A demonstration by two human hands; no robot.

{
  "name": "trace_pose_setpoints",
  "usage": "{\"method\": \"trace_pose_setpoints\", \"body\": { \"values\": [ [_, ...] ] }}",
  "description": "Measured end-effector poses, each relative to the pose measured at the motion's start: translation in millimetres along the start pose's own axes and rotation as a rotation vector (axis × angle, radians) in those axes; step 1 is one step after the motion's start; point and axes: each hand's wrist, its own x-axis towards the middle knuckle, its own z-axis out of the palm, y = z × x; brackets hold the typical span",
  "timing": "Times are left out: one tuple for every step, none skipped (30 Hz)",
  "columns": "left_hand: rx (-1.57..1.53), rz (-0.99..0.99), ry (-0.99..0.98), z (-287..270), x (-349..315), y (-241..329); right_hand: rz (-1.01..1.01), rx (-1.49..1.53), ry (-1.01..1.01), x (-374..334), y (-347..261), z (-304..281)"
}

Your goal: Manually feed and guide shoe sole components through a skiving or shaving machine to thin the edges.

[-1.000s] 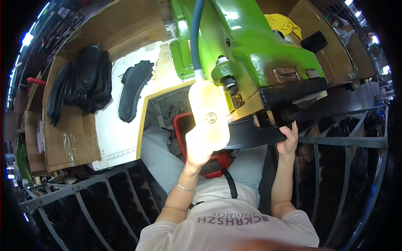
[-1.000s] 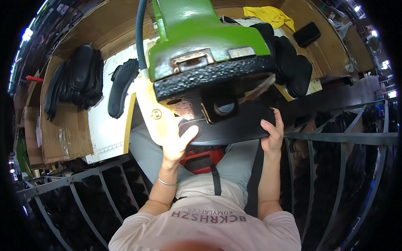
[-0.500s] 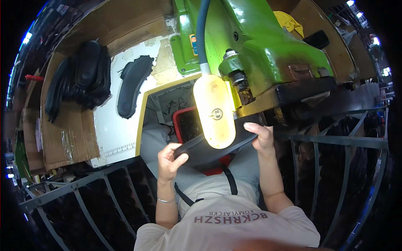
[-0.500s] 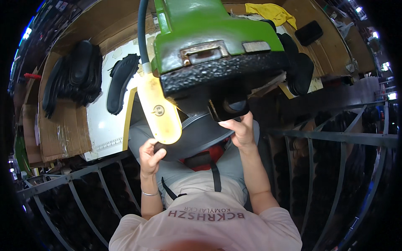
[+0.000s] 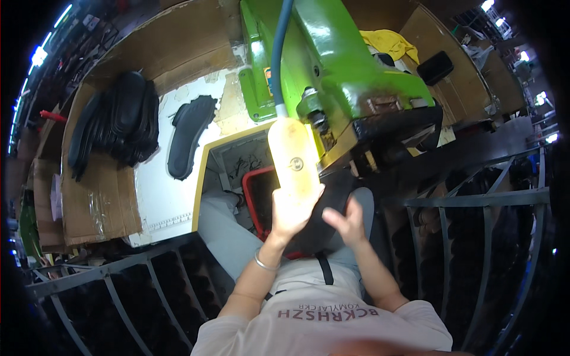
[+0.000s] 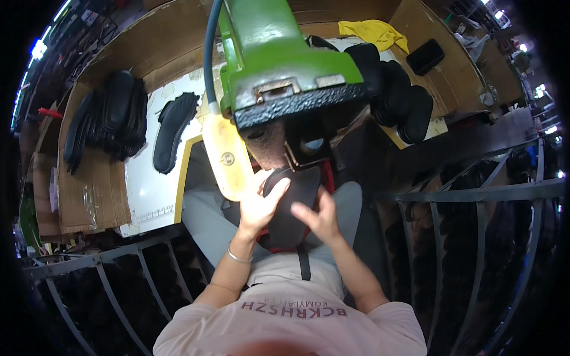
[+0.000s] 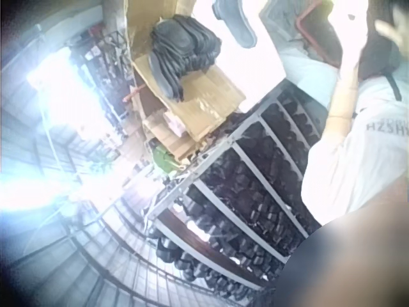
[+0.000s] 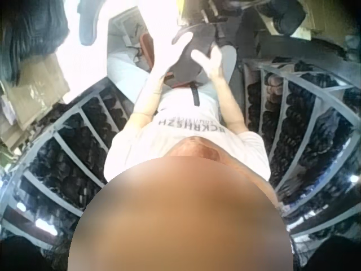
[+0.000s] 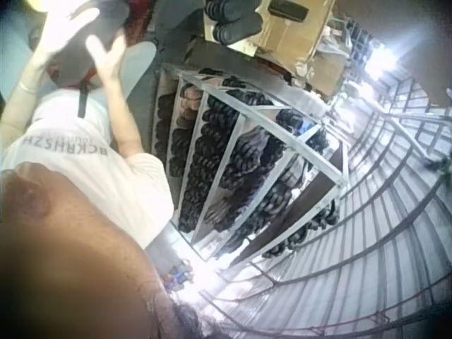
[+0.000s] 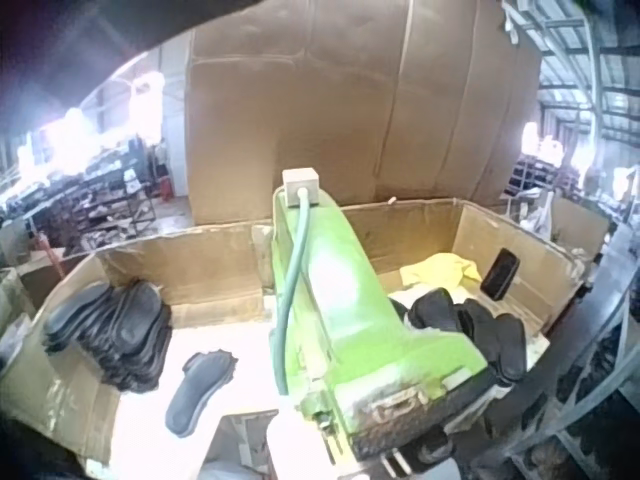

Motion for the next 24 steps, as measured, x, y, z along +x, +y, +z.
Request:
{"method": "trace_pose_setpoints", "body": {
  "values": [
    [-0.014,0.023,0.032,0.6,-4.5,-5.3,0.129,0.022,-0.067,-20.5,8.5,-4.5],
    [-0.028,0.04,0.059,1.4,-7.8,-7.6,0.211,-0.048,-0.171,-39.1,24.3,-14.7],
    [-0.069,0.013,0.047,3.9,-9.8,-9.8,0.242,-0.125,-0.227,-56.9,42.7,-26.3],
    [-0.096,-0.012,0.056,-0.7,-13.8,-7.1,0.304,-0.038,-0.194,-69.4,45.9,-24.8],
    [-0.097,0.018,0.075,-3.8,-17.3,-5.7,0.368,0.032,-0.142,-82.1,49.2,-27.6],
    [-0.1,0.012,0.061,-3.1,-16.5,-6.1,0.424,0.096,-0.074,-90.0,51.0,-37.1],
    [-0.1,0.015,0.053,-2.4,-16.9,-5.2,0.408,0.074,-0.031,-96.7,50.0,-50.3],
    [-0.101,0.019,0.045,-1.9,-17.6,-5.5,0.391,0.052,0.011,-102.5,48.4,-63.6],
    [-0.085,0.049,0.032,-3.9,-18.5,-9.8,0.339,0.119,0.045,-102.1,38.7,-69.1],
    [-0.085,0.048,0.025,-3.2,-18.4,-13.1,0.272,0.146,0.102,-101.1,31.6,-75.1],
    [-0.004,0.061,0.034,-0.8,-18.9,-16.0,0.226,0.162,0.178,-97.9,26.8,-81.7],
    [0.077,0.075,0.044,1.7,-19.0,-17.5,0.182,0.17,0.277,-95.2,19.5,-87.3],
    [0.079,0.075,0.044,5.6,-18.0,-15.7,0.083,0.173,0.29,-86.1,7.9,-91.2],
    [-0.013,0.042,0.026,10.3,-16.7,-11.7,0.04,0.162,0.342,-79.3,2.2,-100.1],
    [-0.104,0.009,0.01,13.8,-15.2,-9.2,-0.008,0.123,0.376,-69.5,-4.4,-107.8],
    [-0.105,0.009,0.009,15.9,-13.2,-9.6,-0.035,0.11,0.427,-58.1,-14.4,-112.8],
    [-0.102,-0.015,-0.011,16.5,-11.9,-12.0,-0.059,0.111,0.459,-44.9,-23.9,-115.6],
    [-0.098,-0.038,-0.03,17.3,-10.9,-12.4,-0.082,0.063,0.49,-31.5,-34.7,-117.2],
    [-0.132,-0.071,-0.029,21.6,-8.5,-6.0,-0.085,0.084,0.471,-16.7,-50.9,-114.0],
    [-0.131,-0.069,-0.026,23.9,-7.9,-7.3,-0.109,0.093,0.483,-2.4,-62.4,-111.6],
    [-0.13,-0.086,-0.037,25.5,-7.6,-11.1,-0.112,0.075,0.453,8.1,-69.8,-113.5],
    [-0.127,-0.102,-0.044,26.6,-6.5,-15.2,-0.115,0.059,0.419,17.9,-74.0,-117.5],
    [-0.085,-0.093,-0.031,28.3,-4.0,-15.9,-0.109,0.055,0.374,26.0,-76.5,-123.6],
    [-0.084,-0.092,-0.025,34.2,-4.8,-14.6,-0.104,0.051,0.329,31.3,-78.8,-130.8]
  ]
}}
